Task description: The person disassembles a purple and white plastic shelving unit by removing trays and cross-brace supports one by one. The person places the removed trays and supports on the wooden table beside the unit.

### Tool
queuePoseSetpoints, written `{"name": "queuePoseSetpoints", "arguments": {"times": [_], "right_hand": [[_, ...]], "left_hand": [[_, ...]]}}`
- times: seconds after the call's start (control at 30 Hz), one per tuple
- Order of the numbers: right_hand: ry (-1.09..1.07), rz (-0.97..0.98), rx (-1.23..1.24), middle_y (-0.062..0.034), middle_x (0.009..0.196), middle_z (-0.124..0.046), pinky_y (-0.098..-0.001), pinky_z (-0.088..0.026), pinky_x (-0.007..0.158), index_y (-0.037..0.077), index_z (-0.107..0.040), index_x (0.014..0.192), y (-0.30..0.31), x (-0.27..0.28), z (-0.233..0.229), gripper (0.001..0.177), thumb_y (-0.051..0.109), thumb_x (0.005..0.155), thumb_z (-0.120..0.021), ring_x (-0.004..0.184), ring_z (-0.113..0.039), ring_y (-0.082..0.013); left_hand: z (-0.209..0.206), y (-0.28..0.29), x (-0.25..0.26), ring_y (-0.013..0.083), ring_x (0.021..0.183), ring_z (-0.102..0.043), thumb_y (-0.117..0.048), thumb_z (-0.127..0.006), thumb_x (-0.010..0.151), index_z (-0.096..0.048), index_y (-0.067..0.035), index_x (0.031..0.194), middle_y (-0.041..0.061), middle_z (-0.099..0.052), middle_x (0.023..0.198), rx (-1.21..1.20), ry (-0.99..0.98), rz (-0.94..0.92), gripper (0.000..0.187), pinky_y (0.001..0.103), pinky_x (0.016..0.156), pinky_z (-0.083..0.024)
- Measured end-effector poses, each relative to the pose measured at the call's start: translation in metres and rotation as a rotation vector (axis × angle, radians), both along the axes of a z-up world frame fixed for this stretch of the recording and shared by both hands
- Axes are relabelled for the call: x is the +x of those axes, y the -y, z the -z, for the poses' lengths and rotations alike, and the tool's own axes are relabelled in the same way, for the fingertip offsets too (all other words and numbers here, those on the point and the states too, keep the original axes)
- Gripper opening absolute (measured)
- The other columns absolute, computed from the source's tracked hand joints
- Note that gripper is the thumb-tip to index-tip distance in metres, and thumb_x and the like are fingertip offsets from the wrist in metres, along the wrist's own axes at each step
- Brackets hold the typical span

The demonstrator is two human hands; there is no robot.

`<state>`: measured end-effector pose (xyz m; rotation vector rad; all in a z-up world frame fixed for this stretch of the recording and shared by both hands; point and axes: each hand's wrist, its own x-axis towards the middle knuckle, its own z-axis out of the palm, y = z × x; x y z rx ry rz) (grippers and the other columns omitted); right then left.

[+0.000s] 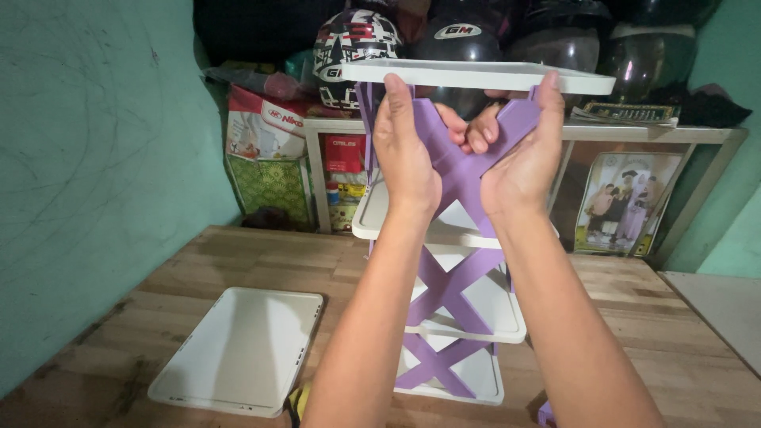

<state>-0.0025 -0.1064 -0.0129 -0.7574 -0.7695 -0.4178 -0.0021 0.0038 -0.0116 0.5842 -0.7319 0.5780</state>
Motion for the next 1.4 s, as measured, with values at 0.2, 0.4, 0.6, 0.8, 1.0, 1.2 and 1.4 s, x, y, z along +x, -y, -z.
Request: {"name": "queuePoseSetpoints", "arguments": {"times": [0.2, 0.4, 0.6, 0.8, 1.0, 1.2, 1.4], "right_hand": [[0.015, 0.023, 0.012, -0.0099, 0.07, -0.049, -0.0394, -0.043, 0.068, -0.002, -0.058, 0.108, 0.002, -0.007, 0.001, 0.063, 0.06, 0.105, -0.048, 0.067, -0.047, -0.0235], [0.009, -0.001, 0.013, -0.0107, 0.072, -0.051, -0.0391, -0.043, 0.07, -0.002, -0.058, 0.11, 0.002, -0.009, 0.002, 0.062, 0.059, 0.105, -0.048, 0.068, -0.048, -0.0235], [0.005, -0.024, 0.022, -0.0114, 0.073, -0.052, -0.0391, -0.043, 0.073, -0.001, -0.058, 0.112, 0.002, -0.011, 0.002, 0.059, 0.057, 0.106, -0.045, 0.071, -0.049, -0.0237], [0.022, -0.06, 0.025, -0.0118, 0.077, -0.053, -0.0394, -0.044, 0.077, -0.001, -0.058, 0.114, 0.003, -0.012, 0.004, 0.058, 0.055, 0.107, -0.044, 0.076, -0.051, -0.0243], [-0.02, -0.093, 0.044, -0.012, 0.083, -0.056, -0.0401, -0.047, 0.083, -0.001, -0.057, 0.112, 0.005, -0.01, 0.007, 0.051, 0.049, 0.107, -0.046, 0.081, -0.054, -0.0249], [0.058, -0.11, 0.036, -0.0134, 0.099, -0.062, -0.0445, -0.051, 0.099, -0.002, -0.056, 0.119, 0.005, -0.017, 0.015, 0.028, 0.023, 0.109, -0.053, 0.097, -0.061, -0.0242], [0.028, -0.03, -0.06, -0.014, 0.111, -0.068, -0.0428, -0.054, 0.106, 0.001, -0.057, 0.128, 0.009, -0.029, 0.021, 0.024, 0.012, 0.106, -0.057, 0.111, -0.068, -0.0274]], "left_hand": [[0.002, 0.0, -0.003, 0.0192, 0.055, -0.06, -0.053, -0.044, 0.108, -0.053, -0.002, 0.104, 0.015, -0.064, 0.067, -0.037, 0.012, 0.05, 0.052, 0.034, 0.054, -0.053], [0.002, 0.0, -0.006, 0.0203, 0.056, -0.061, -0.05, -0.043, 0.11, -0.05, -0.003, 0.104, 0.015, -0.064, 0.07, -0.04, 0.025, 0.042, 0.047, 0.035, 0.055, -0.054], [0.002, -0.001, -0.006, 0.0207, 0.057, -0.062, -0.05, -0.043, 0.109, -0.051, -0.003, 0.104, 0.016, -0.064, 0.07, -0.022, 0.016, 0.013, 0.049, 0.035, 0.056, -0.054], [0.007, 0.004, 0.0, 0.0193, 0.065, -0.064, -0.045, -0.047, 0.111, -0.043, -0.003, 0.112, 0.016, -0.066, 0.078, -0.015, 0.089, 0.014, 0.042, 0.034, 0.06, -0.055], [0.022, 0.002, 0.001, 0.0181, 0.084, -0.069, -0.031, -0.049, 0.112, -0.042, -0.001, 0.131, 0.018, -0.072, 0.099, 0.132, 0.073, -0.177, 0.036, 0.031, 0.079, -0.058], [0.035, -0.001, 0.0, 0.0197, 0.1, -0.073, -0.021, -0.054, 0.109, -0.047, 0.002, 0.124, 0.015, -0.071, 0.115, 0.135, 0.06, -0.069, 0.028, 0.034, 0.094, -0.06], [0.061, -0.004, -0.009, 0.0133, 0.104, -0.066, -0.019, -0.059, 0.113, -0.057, 0.004, 0.127, 0.015, -0.071, 0.115, 0.263, 0.019, -0.384, 0.027, 0.027, 0.093, -0.052]]}}
